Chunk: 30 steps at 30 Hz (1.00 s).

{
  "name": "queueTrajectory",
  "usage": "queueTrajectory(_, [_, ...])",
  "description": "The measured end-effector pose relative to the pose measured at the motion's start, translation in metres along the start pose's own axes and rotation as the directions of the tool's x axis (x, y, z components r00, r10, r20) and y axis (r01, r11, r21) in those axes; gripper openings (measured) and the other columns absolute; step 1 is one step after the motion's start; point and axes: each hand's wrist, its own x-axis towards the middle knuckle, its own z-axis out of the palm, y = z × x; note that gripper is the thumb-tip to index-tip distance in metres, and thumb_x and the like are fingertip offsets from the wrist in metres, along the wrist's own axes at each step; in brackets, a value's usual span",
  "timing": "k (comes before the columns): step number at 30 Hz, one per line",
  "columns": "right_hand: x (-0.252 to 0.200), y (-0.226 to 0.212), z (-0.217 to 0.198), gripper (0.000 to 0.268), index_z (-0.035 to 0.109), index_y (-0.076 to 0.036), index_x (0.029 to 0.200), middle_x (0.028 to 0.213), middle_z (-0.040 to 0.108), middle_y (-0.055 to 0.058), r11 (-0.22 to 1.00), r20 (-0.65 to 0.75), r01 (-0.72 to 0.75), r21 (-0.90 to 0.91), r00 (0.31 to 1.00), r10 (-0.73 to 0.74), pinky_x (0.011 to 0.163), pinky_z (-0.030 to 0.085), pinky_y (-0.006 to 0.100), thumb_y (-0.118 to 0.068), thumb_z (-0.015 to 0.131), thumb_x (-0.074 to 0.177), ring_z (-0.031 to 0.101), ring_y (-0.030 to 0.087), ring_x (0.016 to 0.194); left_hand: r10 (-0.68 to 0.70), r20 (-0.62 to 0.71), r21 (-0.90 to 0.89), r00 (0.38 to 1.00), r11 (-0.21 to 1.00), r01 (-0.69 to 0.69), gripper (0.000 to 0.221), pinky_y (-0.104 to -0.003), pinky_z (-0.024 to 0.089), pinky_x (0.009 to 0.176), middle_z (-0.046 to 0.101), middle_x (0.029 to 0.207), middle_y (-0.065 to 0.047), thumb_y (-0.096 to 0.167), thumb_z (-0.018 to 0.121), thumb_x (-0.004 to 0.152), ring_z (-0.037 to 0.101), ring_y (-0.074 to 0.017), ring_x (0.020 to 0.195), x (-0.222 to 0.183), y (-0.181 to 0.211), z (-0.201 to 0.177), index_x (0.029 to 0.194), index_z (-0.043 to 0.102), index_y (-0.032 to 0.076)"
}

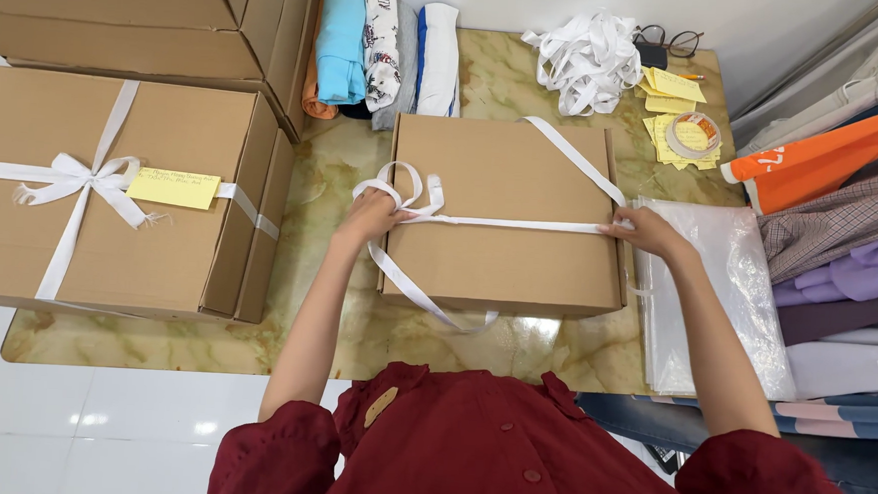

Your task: The person removes a white ribbon from a cardboard box, opens it, and places a plastic-wrapped item inside. They close the box, stack it on other boxes, then unwrap a folded cloth from bubble wrap and place it on the table. Finally, they tie a white ribbon around another box.

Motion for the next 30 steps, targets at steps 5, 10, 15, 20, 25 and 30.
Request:
queueTrajectory(5, [0.001, 0.011, -0.004, 0.035, 0.070, -0.007, 0.100, 0.115, 0.069, 0.030, 0.955, -0.081, 0.109, 0.277, 0.993, -0.090, 0.100, 0.043, 0.052, -0.041, 0.065, 0.098, 0.059, 0.046, 0.116, 0.043, -0.074, -0.288, 0.996, 0.956, -0.063, 0.043, -0.060, 0.041, 0.106, 0.063, 0.128, -0.030, 0.034, 0.055, 0.103, 0.052, -0.0492, 0.127, -0.022, -0.002, -0.027, 0.126, 0.067, 0.000])
queueTrajectory(10, [0.014, 0.023, -0.029, 0.034, 0.069, -0.005, 0.094, 0.097, 0.067, 0.020, 0.862, -0.222, 0.175, 0.476, 0.972, -0.075, 0.091, 0.044, 0.048, -0.035, 0.064, 0.108, 0.059, 0.039, 0.094, 0.028, -0.233, -0.422, 0.972, 0.898, -0.127, 0.042, -0.061, 0.046, 0.095, 0.066, 0.117, -0.032, 0.032, 0.052, 0.105, 0.059, -0.0494, 0.117, -0.057, 0.042, -0.100, 0.122, 0.065, -0.004])
queueTrajectory(15, [-0.010, 0.010, -0.032, 0.041, 0.062, -0.016, 0.078, 0.069, 0.043, -0.007, 0.752, -0.295, 0.159, 0.640, 0.954, 0.049, 0.056, 0.038, 0.019, -0.045, 0.068, 0.106, 0.045, 0.005, 0.063, -0.008, -0.219, -0.571, 0.976, 0.812, -0.122, 0.062, -0.052, 0.037, 0.113, 0.056, 0.143, -0.024, 0.044, 0.054, 0.105, 0.050, -0.0397, 0.135, -0.068, 0.049, -0.111, 0.141, 0.055, -0.006])
queueTrajectory(20, [-0.017, 0.038, 0.027, 0.038, 0.068, -0.005, 0.088, 0.085, 0.051, 0.003, 0.785, -0.293, 0.165, 0.597, 0.956, 0.023, 0.063, 0.041, 0.028, -0.039, 0.069, 0.105, 0.046, 0.015, 0.076, -0.041, -0.247, -0.615, 0.968, 0.778, -0.124, 0.045, -0.052, 0.048, 0.093, 0.069, 0.108, -0.024, 0.039, 0.063, 0.102, 0.064, -0.0369, 0.107, -0.057, -0.008, -0.022, 0.125, 0.069, 0.001])
queueTrajectory(25, [-0.028, 0.063, 0.062, 0.042, 0.073, -0.007, 0.093, 0.083, 0.053, 0.002, 0.808, -0.320, 0.126, 0.575, 0.944, 0.080, 0.054, 0.041, 0.030, -0.048, 0.069, 0.105, 0.049, 0.013, 0.071, -0.214, -0.270, -0.640, 0.939, 0.768, -0.009, 0.046, -0.038, 0.043, 0.061, 0.056, 0.061, -0.005, 0.047, 0.067, 0.100, 0.051, -0.0186, 0.062, -0.097, -0.019, -0.001, 0.082, 0.072, 0.005])
queueTrajectory(30, [-0.070, 0.055, 0.094, 0.050, 0.077, -0.003, 0.087, 0.092, 0.067, 0.024, 0.952, -0.265, 0.053, 0.303, 0.964, 0.030, 0.085, 0.049, 0.050, -0.045, 0.058, 0.107, 0.065, 0.043, 0.093, -0.250, -0.199, -0.648, 0.948, 0.759, 0.064, 0.041, -0.039, 0.040, 0.058, 0.055, 0.059, -0.010, 0.032, 0.069, 0.096, 0.050, -0.0216, 0.060, -0.135, -0.040, 0.054, 0.073, 0.066, -0.002])
